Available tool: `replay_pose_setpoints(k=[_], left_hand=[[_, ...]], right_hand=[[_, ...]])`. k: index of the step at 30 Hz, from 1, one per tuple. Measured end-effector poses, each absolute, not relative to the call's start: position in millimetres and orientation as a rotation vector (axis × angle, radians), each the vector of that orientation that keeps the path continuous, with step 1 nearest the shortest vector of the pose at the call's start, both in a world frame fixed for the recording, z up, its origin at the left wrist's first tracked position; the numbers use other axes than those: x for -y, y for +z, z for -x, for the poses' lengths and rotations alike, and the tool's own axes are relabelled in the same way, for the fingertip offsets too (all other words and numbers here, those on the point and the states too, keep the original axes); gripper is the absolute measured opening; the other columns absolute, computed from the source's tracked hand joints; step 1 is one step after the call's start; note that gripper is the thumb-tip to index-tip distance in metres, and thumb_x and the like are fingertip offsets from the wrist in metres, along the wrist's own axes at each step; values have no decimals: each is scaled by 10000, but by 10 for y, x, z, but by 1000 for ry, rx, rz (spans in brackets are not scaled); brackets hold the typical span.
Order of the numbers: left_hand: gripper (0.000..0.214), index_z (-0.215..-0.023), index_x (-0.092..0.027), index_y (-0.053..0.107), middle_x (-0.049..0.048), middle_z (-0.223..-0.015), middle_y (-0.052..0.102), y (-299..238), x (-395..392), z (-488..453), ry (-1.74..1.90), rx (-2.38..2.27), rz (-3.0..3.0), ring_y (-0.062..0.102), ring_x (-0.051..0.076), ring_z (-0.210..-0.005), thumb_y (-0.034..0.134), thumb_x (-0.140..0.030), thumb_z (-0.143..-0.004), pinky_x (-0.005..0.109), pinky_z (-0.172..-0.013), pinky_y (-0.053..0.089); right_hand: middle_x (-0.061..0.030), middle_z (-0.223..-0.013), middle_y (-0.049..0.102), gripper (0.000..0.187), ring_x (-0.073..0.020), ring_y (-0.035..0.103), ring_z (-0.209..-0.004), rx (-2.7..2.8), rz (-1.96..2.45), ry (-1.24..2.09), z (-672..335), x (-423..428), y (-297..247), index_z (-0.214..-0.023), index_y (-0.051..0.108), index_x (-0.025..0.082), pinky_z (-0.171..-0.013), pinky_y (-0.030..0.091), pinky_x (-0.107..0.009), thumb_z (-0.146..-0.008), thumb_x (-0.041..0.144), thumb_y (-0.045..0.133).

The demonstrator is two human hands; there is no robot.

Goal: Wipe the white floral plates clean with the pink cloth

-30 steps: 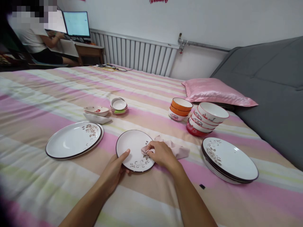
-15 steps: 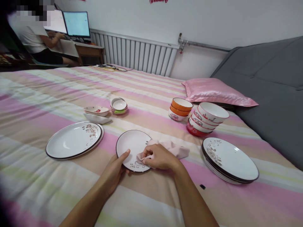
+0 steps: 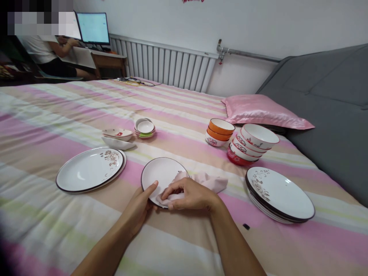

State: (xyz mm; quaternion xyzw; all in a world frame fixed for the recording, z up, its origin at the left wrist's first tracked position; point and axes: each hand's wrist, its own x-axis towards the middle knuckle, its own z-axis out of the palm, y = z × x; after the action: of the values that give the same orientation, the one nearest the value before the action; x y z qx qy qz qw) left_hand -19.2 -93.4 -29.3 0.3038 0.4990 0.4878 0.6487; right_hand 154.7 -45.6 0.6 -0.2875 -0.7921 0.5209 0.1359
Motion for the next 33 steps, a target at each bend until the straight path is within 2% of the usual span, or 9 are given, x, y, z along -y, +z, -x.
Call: replay_pose_setpoints(k=[11,16,21,24,30,33], left_hand=[[436,-922,-50,631,50,-604,602,-334,929,195,1104,-1135,-692,508,113,-459,600,-452,-756,207,-411,382],[372,-944,-86,625,43,-646,625,-286,941,186,1139,-1104,-648,534,115,-511,619,-405,-752,202,-454,400],[342,-790,-89,610,25,-541,584,-306,928,177,1118,-1133,-654,500,109,-425,613,-428,-745,206,-405,378],[362,-764,-82,613,30,-521,581,-327,922,182,1126,-1123,-674,496,104,-411,613,-443,-744,199,-394,371],[484,-908,-55,652,88,-632,665,-288,926,204,1105,-1000,-609,557,137,-458,558,-510,-773,225,-422,405],[518,-1075,-96,626,100,-812,709,-244,942,207,1164,-845,-538,635,177,-622,502,-525,-811,253,-542,469]], right_hand=[[-2,-830,659,152,-140,593,-793,2335,886,1473,-1502,489,17,-817,661,169,-729,429,-226,-667,176,686],[2,-806,653,120,-132,589,-773,2341,852,1435,-1421,537,21,-783,645,171,-716,425,-219,-668,165,679],[7,-787,645,103,-130,593,-766,2372,874,1519,-1493,516,23,-732,631,163,-710,429,-213,-640,129,663],[13,-757,642,106,-125,588,-728,2388,928,1566,-1546,499,44,-718,632,162,-667,428,-205,-624,123,662],[1,-785,663,88,-142,604,-765,2314,891,1525,-1442,542,48,-729,644,171,-709,446,-229,-648,152,673],[-2,-775,667,82,-141,605,-762,2272,846,1443,-1353,579,38,-743,652,174,-724,446,-239,-665,163,676]])
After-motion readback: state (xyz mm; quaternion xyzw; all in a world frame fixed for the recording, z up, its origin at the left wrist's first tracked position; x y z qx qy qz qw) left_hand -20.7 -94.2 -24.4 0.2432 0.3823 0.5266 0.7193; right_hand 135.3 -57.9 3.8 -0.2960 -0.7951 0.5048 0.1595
